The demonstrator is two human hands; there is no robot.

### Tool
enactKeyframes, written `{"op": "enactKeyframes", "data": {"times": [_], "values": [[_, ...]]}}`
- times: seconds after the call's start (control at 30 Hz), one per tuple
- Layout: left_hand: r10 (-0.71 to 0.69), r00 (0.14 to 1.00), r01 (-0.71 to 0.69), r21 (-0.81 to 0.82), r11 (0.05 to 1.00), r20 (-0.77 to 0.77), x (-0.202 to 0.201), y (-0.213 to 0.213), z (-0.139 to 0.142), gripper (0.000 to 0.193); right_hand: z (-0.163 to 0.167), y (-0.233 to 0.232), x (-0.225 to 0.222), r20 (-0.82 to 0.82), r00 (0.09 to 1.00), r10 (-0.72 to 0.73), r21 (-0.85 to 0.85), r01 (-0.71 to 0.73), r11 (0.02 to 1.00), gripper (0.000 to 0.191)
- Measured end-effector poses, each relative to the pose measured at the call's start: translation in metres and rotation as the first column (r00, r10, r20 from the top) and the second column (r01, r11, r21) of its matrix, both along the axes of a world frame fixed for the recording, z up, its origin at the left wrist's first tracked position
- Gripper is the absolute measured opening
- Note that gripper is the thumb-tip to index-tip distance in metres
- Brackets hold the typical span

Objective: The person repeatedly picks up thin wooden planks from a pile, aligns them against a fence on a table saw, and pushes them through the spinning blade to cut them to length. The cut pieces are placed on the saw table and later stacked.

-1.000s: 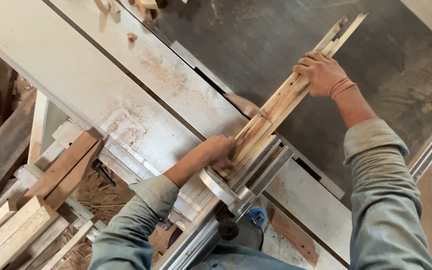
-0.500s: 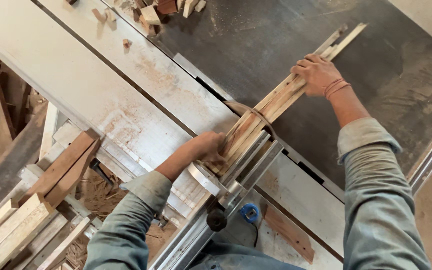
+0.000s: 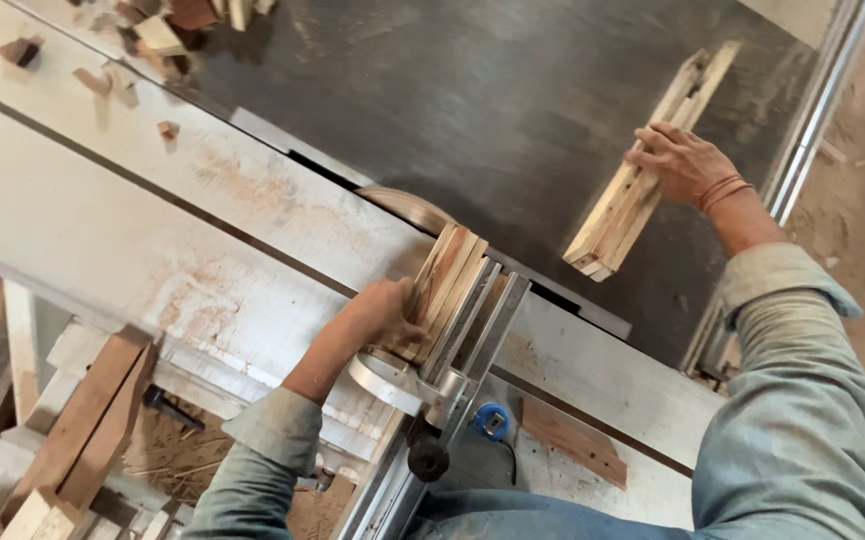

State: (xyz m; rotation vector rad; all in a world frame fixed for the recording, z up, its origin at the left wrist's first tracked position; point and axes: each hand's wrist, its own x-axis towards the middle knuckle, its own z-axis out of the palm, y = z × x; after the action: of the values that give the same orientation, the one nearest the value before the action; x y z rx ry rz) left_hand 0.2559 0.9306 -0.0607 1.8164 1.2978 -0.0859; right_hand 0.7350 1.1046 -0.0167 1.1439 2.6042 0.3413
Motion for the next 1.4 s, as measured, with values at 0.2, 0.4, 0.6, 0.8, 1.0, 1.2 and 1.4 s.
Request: {"op": "enactKeyframes", "data": {"times": [0.2, 0.4, 0.6, 0.8, 1.0, 1.2, 1.4], "values": [[-0.026, 0.999, 0.027, 0.055, 0.998, -0.027, -0.004, -0.002, -0.005, 0.068, -0.002, 0.004, -0.036, 0.000, 0.999, 0.054, 0.300, -0.052, 0.952, 0.069], [-0.068, 0.997, 0.071, 0.120, 0.990, -0.028, -0.011, 0.001, -0.008, 0.076, -0.040, -0.076, -0.101, -0.598, 0.681, -0.423, -0.106, 0.456, 0.884, 0.035], [-0.090, 0.995, 0.092, 0.046, 0.995, -0.038, -0.015, -0.009, -0.004, 0.098, -0.083, -0.134, -0.186, -0.623, 0.471, -0.625, -0.640, 0.152, 0.753, 0.064], [0.134, 0.900, -0.057, -0.194, 0.979, 0.415, -0.053, -0.021, 0.017, 0.094, -0.052, -0.155, -0.233, -0.745, 0.483, -0.459, -0.466, 0.115, 0.877, 0.077], [0.419, 0.648, -0.047, -0.515, 0.856, 0.636, -0.067, -0.043, 0.029, 0.075, -0.019, -0.214, -0.304, -0.794, -0.306, -0.526, -0.555, 0.011, 0.832, 0.056], [0.346, 0.540, -0.094, -0.353, 0.931, 0.767, -0.051, -0.064, 0.039, 0.066, 0.007, -0.214, -0.301, -0.704, -0.537, -0.464, -0.546, -0.008, 0.838, 0.048], [0.422, 0.458, -0.146, -0.402, 0.904, 0.782, -0.041, -0.077, 0.047, 0.059, 0.034, -0.183, -0.124, -0.718, -0.668, -0.196, -0.475, 0.265, 0.839, 0.054]]}}
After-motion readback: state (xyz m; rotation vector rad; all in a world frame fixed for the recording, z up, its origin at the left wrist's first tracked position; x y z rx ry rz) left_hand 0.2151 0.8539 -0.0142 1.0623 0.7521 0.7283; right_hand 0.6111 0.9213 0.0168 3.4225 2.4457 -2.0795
